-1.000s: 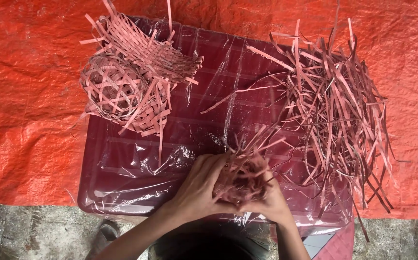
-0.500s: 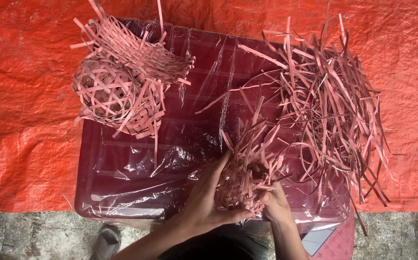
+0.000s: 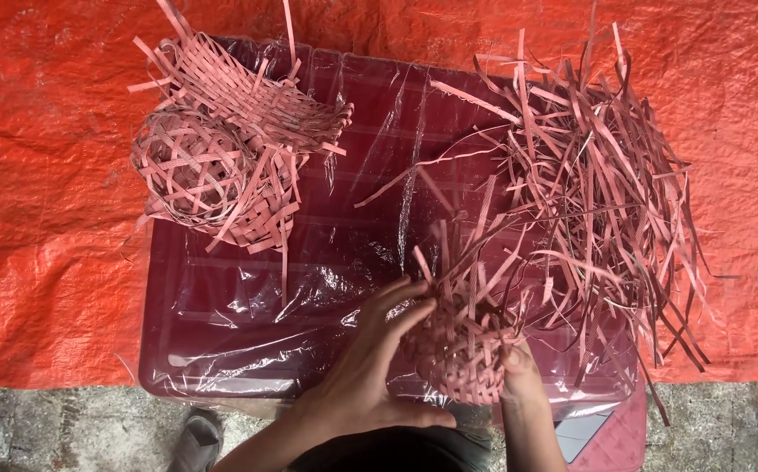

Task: The person weaves pink plastic strips by hand into a small basket-like structure. They repeatedly interlace strips over and under existing strands, gradually building up the sides of the basket on a red plastic surface.

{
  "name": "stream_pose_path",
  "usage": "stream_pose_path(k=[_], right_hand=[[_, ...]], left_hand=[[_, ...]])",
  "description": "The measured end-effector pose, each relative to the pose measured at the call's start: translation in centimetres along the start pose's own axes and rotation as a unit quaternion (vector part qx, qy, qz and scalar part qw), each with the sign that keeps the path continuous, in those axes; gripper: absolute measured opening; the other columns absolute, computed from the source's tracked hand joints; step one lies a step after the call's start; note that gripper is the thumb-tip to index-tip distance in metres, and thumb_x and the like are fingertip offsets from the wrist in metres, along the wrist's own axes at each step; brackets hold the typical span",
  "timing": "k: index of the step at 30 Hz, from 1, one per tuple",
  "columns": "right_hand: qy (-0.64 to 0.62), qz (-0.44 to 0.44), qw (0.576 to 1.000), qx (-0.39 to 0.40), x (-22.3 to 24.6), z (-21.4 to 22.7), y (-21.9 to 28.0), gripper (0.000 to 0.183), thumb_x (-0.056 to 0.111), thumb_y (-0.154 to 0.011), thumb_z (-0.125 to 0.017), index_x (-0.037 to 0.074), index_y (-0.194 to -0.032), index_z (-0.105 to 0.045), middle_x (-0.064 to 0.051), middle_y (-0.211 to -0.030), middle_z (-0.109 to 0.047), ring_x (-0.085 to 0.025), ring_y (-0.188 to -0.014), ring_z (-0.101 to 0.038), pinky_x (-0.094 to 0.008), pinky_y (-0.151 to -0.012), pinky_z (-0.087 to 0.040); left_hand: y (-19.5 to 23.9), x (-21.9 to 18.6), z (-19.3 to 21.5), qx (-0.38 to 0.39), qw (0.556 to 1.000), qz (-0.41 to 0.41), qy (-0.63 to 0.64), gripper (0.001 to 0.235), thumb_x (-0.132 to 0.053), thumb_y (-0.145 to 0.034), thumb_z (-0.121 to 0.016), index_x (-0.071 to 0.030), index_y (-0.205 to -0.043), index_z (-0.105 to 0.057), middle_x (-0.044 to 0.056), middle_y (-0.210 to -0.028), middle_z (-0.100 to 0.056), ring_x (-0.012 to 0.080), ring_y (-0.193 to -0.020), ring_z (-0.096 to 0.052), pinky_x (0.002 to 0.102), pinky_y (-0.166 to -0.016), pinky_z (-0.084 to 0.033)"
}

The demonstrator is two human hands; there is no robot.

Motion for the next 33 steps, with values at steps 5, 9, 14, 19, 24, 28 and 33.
stream_pose_path(k=[5, 9, 14, 19, 24, 28, 33], right_hand=[[0.005, -0.001, 1.000, 0.002, -0.5, 1.6, 0.9, 0.040, 0.033, -0.079, -0.068, 0.008, -0.100, -0.046, -0.005, -0.081, -0.054, -0.015, -0.070, -0.055, -0.025, -0.064, -0.052], [0.009, -0.001, 1.000, 0.004, -1.8, 3.6, 1.9, 0.039, 0.030, -0.078, -0.068, 0.007, -0.101, -0.046, -0.005, -0.082, -0.054, -0.015, -0.069, -0.054, -0.025, -0.063, -0.052], [0.014, -0.004, 1.000, 0.010, -4.5, 6.9, 2.9, 0.039, 0.025, -0.077, -0.068, 0.007, -0.102, -0.045, -0.005, -0.082, -0.054, -0.014, -0.067, -0.053, -0.024, -0.061, -0.051], [0.019, -0.006, 1.000, 0.011, -13.6, 15.2, 5.7, 0.039, 0.021, -0.076, -0.068, 0.006, -0.104, -0.045, -0.005, -0.083, -0.054, -0.013, -0.066, -0.052, -0.024, -0.060, -0.050], [0.025, -0.010, 1.000, 0.014, -16.1, 19.5, 7.6, 0.040, 0.017, -0.075, -0.068, 0.005, -0.105, -0.045, -0.005, -0.084, -0.054, -0.012, -0.064, -0.052, -0.023, -0.059, -0.050], [0.029, -0.009, 0.999, 0.012, -16.0, 20.5, 8.5, 0.041, 0.014, -0.074, -0.068, 0.005, -0.107, -0.044, -0.006, -0.085, -0.054, -0.012, -0.063, -0.051, -0.023, -0.058, -0.049], [0.033, -0.011, 0.999, 0.018, -16.4, 20.9, 9.3, 0.043, 0.010, -0.073, -0.068, 0.004, -0.108, -0.044, -0.006, -0.086, -0.054, -0.011, -0.062, -0.050, -0.022, -0.056, -0.049]], left_hand=[[0.6, 0.4, -1.4, 0.050, 0.996, -0.008, -0.069, 0.085, -0.059, -0.062, -0.062, -0.016, -0.128, -0.031, 0.018, -0.127, -0.026, 0.0355, -0.120, -0.033, 0.062, -0.100, -0.032], [0.9, 0.4, -1.9, 0.078, 0.995, -0.002, -0.070, 0.090, -0.050, -0.056, -0.075, -0.020, -0.128, -0.030, 0.020, -0.126, -0.023, 0.0370, -0.120, -0.030, 0.065, -0.096, -0.033], [0.7, -0.1, -1.5, 0.033, 0.996, -0.006, -0.086, 0.081, -0.018, -0.054, -0.088, -0.015, -0.118, -0.039, 0.022, -0.118, -0.032, 0.0343, -0.108, -0.041, 0.049, -0.091, -0.046], [0.9, 0.0, -1.8, 0.017, 0.993, -0.022, -0.119, 0.087, -0.025, -0.049, -0.091, -0.012, -0.117, -0.039, 0.019, -0.114, -0.035, 0.0301, -0.105, -0.043, 0.046, -0.094, -0.043], [1.2, -0.1, -1.7, -0.017, 0.993, -0.045, -0.108, 0.086, -0.029, -0.052, -0.090, -0.009, -0.118, -0.038, 0.019, -0.113, -0.037, 0.0291, -0.105, -0.045, 0.045, -0.096, -0.045], [2.0, -0.4, -1.7, -0.029, 0.991, -0.128, -0.007, 0.067, -0.021, -0.073, -0.069, -0.008, -0.127, -0.031, 0.021, -0.121, -0.029, 0.0290, -0.107, -0.050, 0.044, -0.095, -0.052], [2.4, -0.2, -1.3, -0.055, 0.989, -0.133, -0.024, 0.066, -0.021, -0.069, -0.081, -0.005, -0.116, -0.038, 0.016, -0.112, -0.035, 0.0267, -0.104, -0.047, 0.041, -0.097, -0.045]])
Point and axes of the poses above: each hand's wrist, its own y-axis away from the middle knuckle, its own z-axis out of the back of the hand, x = y × z, the point moved 8 cm from there along -y, towards the middle knuckle
